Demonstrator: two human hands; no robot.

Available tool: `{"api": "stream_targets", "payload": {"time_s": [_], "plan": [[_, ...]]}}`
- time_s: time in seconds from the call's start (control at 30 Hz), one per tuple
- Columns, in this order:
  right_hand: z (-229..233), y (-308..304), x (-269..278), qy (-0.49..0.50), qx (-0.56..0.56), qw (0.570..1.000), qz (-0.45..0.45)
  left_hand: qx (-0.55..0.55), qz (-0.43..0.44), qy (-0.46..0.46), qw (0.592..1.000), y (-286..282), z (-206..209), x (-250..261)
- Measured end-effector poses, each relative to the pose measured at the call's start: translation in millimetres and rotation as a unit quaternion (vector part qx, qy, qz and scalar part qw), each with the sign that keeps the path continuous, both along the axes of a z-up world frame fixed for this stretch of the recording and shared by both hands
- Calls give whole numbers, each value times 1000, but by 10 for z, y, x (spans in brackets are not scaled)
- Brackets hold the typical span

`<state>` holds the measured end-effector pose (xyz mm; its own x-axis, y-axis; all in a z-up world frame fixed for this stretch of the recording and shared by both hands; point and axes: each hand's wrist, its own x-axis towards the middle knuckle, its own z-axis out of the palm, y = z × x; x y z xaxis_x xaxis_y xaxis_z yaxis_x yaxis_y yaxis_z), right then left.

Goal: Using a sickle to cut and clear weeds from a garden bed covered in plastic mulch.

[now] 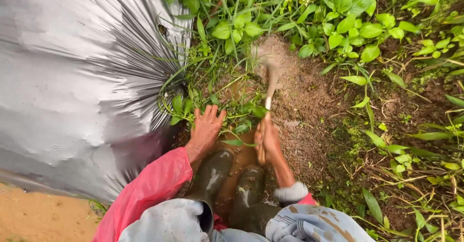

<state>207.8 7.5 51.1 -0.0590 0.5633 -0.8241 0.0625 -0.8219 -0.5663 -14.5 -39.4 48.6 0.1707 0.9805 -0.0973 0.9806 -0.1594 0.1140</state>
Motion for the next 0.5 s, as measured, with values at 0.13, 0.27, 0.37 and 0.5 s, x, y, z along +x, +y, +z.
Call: {"api": "stream_targets", "payload": {"time_s": [0.13,0.27,0.37,0.5], "plan": [[-286,88,-75,33,4,997,-64,10,-10,4,1000,-2,109,12],[209,-208,-91,-3,12,999,50,-58,-3,3,998,39,201,-19],[150,50,-57,12,6,1000,0,-47,-16,15,999,-18,113,3],[-165,83,-183,15,33,998,-45,-17,-19,6,1000,-18,77,-18]]}}
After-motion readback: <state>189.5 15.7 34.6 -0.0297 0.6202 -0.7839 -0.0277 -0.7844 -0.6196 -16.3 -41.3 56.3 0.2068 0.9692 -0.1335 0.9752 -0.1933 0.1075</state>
